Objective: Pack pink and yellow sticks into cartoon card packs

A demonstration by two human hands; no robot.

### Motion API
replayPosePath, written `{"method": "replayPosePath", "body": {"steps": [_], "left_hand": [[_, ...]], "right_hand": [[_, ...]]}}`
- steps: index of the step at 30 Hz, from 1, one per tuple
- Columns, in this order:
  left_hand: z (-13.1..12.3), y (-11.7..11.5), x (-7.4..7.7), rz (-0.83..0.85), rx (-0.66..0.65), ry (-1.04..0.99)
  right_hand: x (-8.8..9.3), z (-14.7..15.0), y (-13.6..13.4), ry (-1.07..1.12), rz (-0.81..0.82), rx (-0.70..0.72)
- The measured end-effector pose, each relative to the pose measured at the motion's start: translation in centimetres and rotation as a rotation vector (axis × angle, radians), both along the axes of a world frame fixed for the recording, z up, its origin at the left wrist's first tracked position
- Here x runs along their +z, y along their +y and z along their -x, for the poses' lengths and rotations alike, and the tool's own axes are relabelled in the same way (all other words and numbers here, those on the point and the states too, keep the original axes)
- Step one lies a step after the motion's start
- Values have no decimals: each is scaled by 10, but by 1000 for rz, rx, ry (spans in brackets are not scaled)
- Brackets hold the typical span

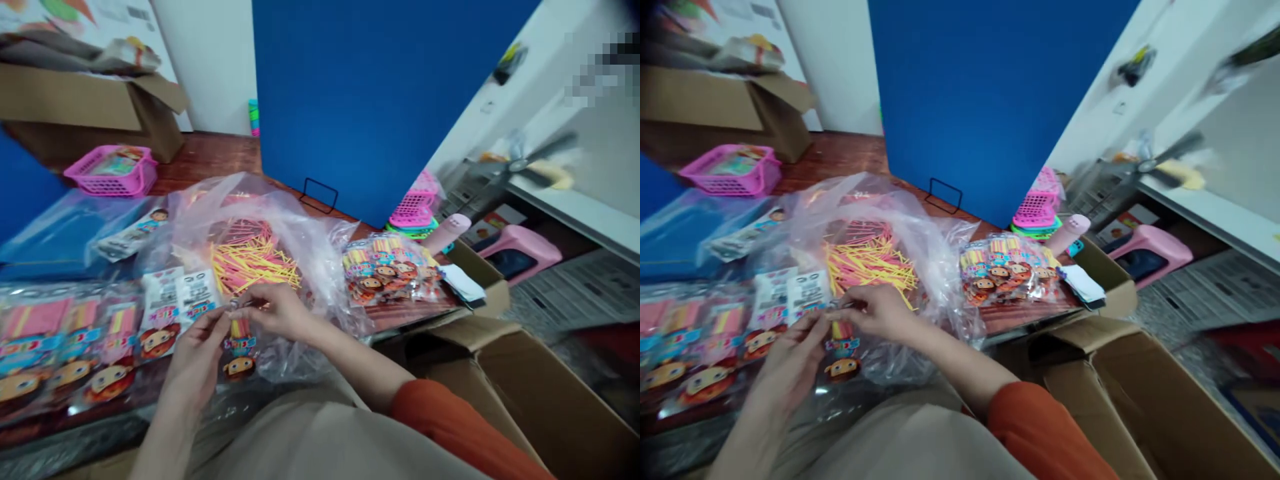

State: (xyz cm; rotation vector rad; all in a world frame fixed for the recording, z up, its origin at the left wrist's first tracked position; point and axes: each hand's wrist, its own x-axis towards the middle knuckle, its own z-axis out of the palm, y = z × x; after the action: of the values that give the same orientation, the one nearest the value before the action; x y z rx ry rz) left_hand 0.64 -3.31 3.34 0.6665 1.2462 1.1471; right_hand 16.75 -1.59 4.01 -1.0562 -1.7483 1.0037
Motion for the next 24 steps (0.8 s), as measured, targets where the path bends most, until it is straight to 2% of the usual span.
{"method": "replayPosePath", "body": {"steps": [5, 7, 11, 15, 18, 24], "left_hand": [[6, 2, -1, 13, -332, 168], [4, 1, -4, -8, -376, 187], [-7, -2, -5, -71, -299, 152], [-14, -5, -4, -111, -173, 117], [-16, -9, -5, -106, -127, 109], [-33, -16, -3, -108, -104, 65]], "right_hand": [[0, -8, -3, 239, 111, -81], [1, -10, -5, 274, 107, -112], [-1, -8, -10, 300, 102, -128], [-9, 1, -14, 358, 205, -143], [-14, 5, -17, 423, 243, -184], [-16, 1, -24, 372, 110, -260]]}}
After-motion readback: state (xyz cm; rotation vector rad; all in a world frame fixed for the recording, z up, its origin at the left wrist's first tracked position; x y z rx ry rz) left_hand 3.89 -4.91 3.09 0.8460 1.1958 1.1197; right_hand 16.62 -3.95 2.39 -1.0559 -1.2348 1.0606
